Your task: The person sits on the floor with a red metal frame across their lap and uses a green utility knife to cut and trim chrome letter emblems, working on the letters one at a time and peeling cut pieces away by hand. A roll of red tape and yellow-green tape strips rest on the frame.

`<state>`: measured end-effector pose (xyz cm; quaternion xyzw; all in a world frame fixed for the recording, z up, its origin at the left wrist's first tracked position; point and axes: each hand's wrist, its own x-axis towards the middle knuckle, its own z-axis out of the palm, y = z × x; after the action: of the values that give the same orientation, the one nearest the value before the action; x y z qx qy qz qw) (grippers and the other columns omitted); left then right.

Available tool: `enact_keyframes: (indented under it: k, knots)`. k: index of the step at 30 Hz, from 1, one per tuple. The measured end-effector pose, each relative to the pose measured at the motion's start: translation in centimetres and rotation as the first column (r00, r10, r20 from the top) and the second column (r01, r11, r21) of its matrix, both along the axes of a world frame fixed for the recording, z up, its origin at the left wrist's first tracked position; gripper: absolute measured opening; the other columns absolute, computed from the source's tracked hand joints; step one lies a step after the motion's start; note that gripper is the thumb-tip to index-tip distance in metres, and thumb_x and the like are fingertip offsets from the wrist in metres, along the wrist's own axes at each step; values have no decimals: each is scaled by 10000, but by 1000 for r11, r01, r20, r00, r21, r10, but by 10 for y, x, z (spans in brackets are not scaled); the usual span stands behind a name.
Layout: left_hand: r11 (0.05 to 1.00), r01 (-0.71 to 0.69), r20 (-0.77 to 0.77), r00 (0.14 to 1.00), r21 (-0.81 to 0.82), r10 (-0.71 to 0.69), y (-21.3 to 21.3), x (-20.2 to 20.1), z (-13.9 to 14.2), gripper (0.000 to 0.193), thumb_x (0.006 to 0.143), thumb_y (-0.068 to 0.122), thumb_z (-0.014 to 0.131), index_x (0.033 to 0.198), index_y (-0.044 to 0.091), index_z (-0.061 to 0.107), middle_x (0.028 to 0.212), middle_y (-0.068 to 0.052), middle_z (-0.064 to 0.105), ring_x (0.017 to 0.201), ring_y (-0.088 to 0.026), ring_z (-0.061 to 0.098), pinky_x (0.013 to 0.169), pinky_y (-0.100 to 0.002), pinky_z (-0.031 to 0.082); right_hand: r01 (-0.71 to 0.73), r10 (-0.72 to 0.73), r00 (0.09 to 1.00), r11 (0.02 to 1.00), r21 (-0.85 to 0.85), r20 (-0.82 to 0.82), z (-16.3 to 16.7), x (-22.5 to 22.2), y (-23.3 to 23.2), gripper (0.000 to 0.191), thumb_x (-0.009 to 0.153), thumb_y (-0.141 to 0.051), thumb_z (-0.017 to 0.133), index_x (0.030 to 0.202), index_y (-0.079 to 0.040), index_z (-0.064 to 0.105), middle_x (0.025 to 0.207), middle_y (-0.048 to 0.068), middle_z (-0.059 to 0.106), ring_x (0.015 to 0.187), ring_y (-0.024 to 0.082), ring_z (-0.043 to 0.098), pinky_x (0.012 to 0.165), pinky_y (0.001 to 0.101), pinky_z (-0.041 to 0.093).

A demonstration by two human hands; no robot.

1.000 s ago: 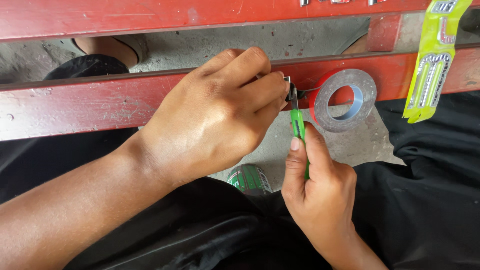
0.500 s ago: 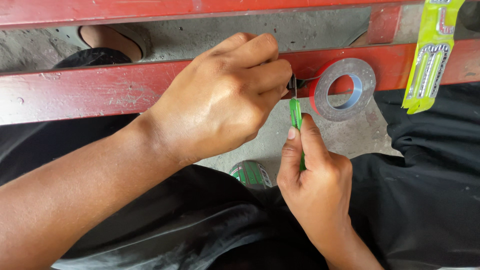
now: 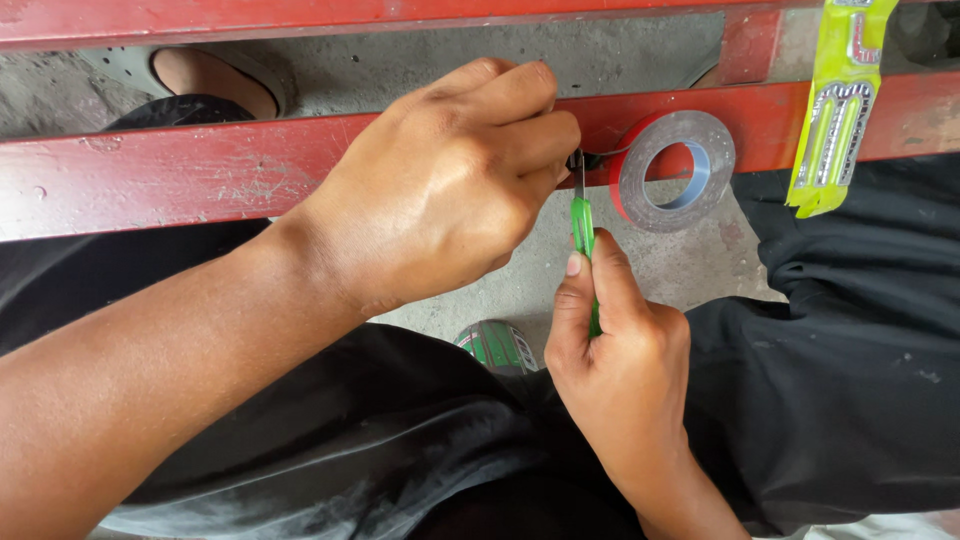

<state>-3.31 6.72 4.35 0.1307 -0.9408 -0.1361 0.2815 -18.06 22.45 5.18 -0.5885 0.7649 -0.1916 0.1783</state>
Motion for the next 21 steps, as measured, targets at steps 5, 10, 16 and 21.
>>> enact_keyframes:
  k: [5,10,16,21]
  knots:
    - [1000,10,-20,1000,17,-10,1,0,-1,71,815,73,727,793,23,682,930,-35,596,1003,-227,558,879,-346,513,0,-4,999,998,69,49,1,-2,21,219,974,-58,653,1173,33,673,550,189,556,476,357,612,439,447,421]
    - [999,22,-39,999,36,-21,-4,-1,1,70,902,41,732,874,-10,693,987,-50,632,979,-233,577,819,-370,499,86,-87,994,996,14,63,23,-16,41,200,1010,-88,612,1189,-19,668,758,180,684,576,266,696,510,353,503]
    - [998,-13,27,1000,65,11,4,-4,9,94,915,44,724,979,-25,720,1024,-78,642,992,-252,597,821,-382,507,124,-117,991,986,-111,68,28,-47,12,355,986,-204,744,1271,-23,634,713,101,627,502,203,584,526,320,478]
    - [998,-47,84,996,44,43,6,1,19,152,880,67,708,997,-28,731,1013,-83,637,982,-249,602,835,-372,519,11,-25,996,987,-158,-90,9,-64,-17,323,986,-218,848,1204,-38,692,670,92,582,538,232,604,541,344,458]
